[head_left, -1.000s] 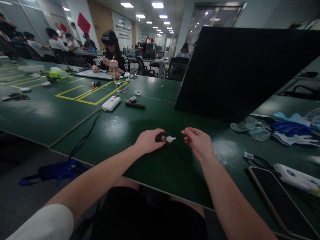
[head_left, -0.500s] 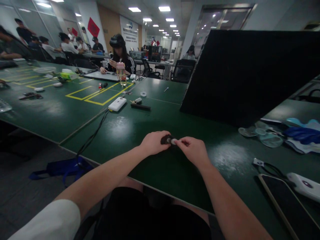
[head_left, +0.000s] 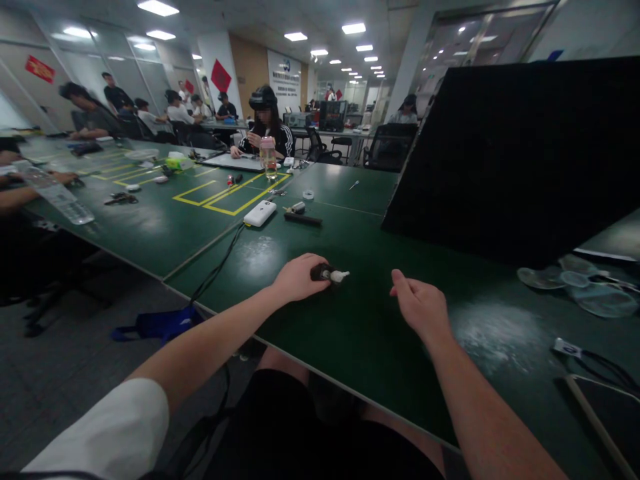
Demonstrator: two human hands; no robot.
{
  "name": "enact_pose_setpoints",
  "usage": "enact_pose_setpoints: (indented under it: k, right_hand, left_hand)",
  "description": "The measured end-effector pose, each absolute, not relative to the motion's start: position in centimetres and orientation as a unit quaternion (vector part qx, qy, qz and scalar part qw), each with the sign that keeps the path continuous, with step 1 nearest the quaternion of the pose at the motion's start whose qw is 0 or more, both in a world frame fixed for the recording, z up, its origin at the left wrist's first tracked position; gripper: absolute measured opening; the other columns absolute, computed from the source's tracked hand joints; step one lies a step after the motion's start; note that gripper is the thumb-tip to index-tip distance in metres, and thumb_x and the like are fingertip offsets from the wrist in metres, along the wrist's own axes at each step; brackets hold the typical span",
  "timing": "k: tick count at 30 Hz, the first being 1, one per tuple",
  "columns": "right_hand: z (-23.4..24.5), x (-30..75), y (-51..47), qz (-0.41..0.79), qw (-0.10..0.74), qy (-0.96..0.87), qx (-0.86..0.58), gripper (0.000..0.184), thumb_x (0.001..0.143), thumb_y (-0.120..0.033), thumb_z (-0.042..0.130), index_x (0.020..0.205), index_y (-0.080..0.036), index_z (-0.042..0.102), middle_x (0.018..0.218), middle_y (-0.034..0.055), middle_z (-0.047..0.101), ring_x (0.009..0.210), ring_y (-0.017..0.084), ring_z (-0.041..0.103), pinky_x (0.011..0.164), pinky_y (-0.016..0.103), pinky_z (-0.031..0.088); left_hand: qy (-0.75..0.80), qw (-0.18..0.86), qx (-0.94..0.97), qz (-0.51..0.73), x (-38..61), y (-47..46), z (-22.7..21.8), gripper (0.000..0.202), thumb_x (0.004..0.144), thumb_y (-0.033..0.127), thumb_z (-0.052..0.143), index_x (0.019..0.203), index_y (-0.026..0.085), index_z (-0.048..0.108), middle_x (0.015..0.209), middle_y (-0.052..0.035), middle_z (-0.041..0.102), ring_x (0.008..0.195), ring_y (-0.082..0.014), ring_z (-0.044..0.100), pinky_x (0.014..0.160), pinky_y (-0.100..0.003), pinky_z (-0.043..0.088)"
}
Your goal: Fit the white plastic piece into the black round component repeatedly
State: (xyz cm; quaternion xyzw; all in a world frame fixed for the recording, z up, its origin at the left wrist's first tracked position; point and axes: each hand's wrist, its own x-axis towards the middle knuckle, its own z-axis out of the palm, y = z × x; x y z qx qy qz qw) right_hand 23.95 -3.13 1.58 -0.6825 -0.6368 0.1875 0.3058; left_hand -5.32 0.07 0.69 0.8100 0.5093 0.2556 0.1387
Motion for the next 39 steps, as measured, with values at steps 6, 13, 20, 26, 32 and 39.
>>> enact_pose_setpoints:
  k: [6, 13, 20, 26, 32, 39]
  right_hand:
    - [1.2, 23.7, -2.8, 0.189, 0.262, -0.663, -0.676, 0.057, 0.093, -0.067, 0.044, 0.066, -0.022, 0.065, 0.058, 0.0037, 0.062, 0.053, 0.018, 0.056, 0.051, 0.031, 0.040]
    - [1.4, 23.4, -2.9, 0.187, 0.249, -0.672, -0.671, 0.042, 0.093, -0.058, 0.052, 0.087, -0.021, 0.071, 0.076, 0.0059, 0.070, 0.066, 0.021, 0.064, 0.056, 0.032, 0.047]
    - [1.1, 23.7, -2.7, 0.185, 0.277, -0.663, -0.670, 0.040, 0.092, -0.055, 0.056, 0.105, -0.020, 0.070, 0.095, 0.0091, 0.072, 0.078, 0.023, 0.066, 0.062, 0.033, 0.051]
    - [1.0, 23.8, -2.8, 0.212, 0.278, -0.665, -0.660, 0.050, 0.094, -0.065, 0.047, 0.100, -0.021, 0.070, 0.086, 0.0071, 0.071, 0.073, 0.022, 0.064, 0.060, 0.033, 0.048]
    - [1.0, 24.6, -2.8, 0.217, 0.309, -0.643, -0.666, 0.060, 0.095, -0.070, 0.037, 0.093, -0.021, 0.070, 0.067, 0.0038, 0.062, 0.060, 0.019, 0.056, 0.054, 0.031, 0.041]
    - [1.0, 27.5, -2.3, 0.171, 0.476, -0.511, -0.695, 0.072, 0.093, -0.077, 0.028, 0.090, -0.019, 0.070, 0.071, 0.0063, 0.063, 0.061, 0.019, 0.056, 0.056, 0.031, 0.040]
  left_hand:
    - [0.591, -0.069, 0.779, 0.198, -16.2, 0.5, 0.2, 0.053, 0.083, 0.032, 0.066, 0.134, 0.024, 0.054, 0.136, -0.0085, 0.064, 0.111, -0.0269, 0.067, 0.095, -0.038, 0.053]
    - [0.486, -0.176, 0.852, 0.077, -22.1, 1.2, 0.9, 0.044, 0.085, 0.021, 0.060, 0.128, 0.027, 0.061, 0.145, -0.0088, 0.058, 0.103, -0.0264, 0.069, 0.093, -0.040, 0.050]
    - [0.697, -0.092, 0.660, 0.265, -23.0, 1.8, 0.2, 0.046, 0.085, 0.036, 0.063, 0.129, 0.025, 0.056, 0.126, -0.0107, 0.069, 0.103, -0.0291, 0.069, 0.090, -0.040, 0.051]
    - [0.681, 0.102, 0.577, 0.439, -18.3, 4.0, -2.0, 0.050, 0.093, 0.050, 0.053, 0.131, 0.018, 0.048, 0.117, -0.0115, 0.070, 0.100, -0.0215, 0.068, 0.092, -0.035, 0.051]
    - [0.653, 0.153, 0.667, 0.326, -11.5, 5.2, -1.8, 0.053, 0.096, 0.054, 0.047, 0.137, 0.020, 0.042, 0.118, -0.0145, 0.069, 0.103, -0.0276, 0.069, 0.092, -0.041, 0.051]
    - [0.507, 0.174, 0.823, 0.189, -0.3, 3.9, -1.2, 0.052, 0.097, 0.052, 0.046, 0.138, 0.020, 0.040, 0.116, -0.0155, 0.069, 0.101, -0.0289, 0.070, 0.089, -0.040, 0.053]
